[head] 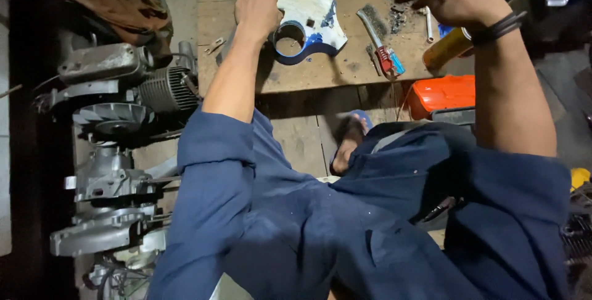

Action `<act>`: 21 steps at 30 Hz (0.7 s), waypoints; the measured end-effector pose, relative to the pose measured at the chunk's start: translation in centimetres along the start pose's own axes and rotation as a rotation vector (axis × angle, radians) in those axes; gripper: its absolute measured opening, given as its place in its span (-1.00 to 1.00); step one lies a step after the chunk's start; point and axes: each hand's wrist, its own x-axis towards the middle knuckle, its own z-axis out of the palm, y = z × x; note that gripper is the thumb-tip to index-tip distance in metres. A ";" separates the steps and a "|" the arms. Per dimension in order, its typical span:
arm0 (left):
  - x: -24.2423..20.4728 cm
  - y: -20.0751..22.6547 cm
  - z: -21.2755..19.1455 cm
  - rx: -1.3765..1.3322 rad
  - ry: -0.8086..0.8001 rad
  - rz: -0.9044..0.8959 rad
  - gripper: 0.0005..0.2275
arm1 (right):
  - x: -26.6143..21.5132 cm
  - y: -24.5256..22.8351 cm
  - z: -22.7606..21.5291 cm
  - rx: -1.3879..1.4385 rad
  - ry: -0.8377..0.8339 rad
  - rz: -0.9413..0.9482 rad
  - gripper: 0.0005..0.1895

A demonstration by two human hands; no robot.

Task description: The person scrapes a blue motorcycle part with a metal tool, then uses a lighter to ignite a blowtorch and applies the flame to the part.

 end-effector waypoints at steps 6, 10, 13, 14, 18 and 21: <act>-3.4 0.6 -5.7 -0.052 0.084 -0.027 -0.73 | -0.9 -0.1 2.9 0.847 -0.055 0.300 -0.66; -4.4 1.7 -11.1 -0.098 0.012 -0.032 -0.80 | -0.6 0.7 5.6 0.704 -0.045 0.581 -0.63; -1.8 1.8 -11.0 0.054 -0.006 -0.023 -0.69 | -0.7 3.2 10.3 0.712 0.057 0.729 -0.72; -1.0 2.0 -10.6 0.056 -0.007 -0.021 -0.69 | -0.6 4.0 11.6 0.714 0.058 0.730 -0.72; 2.0 2.3 -9.0 -0.044 -0.074 0.018 -0.76 | -1.1 8.2 17.0 0.455 -0.024 0.673 -0.56; 2.3 2.9 -9.2 -0.193 -0.101 0.012 -0.84 | -1.7 8.8 18.0 0.399 -0.134 0.654 -0.53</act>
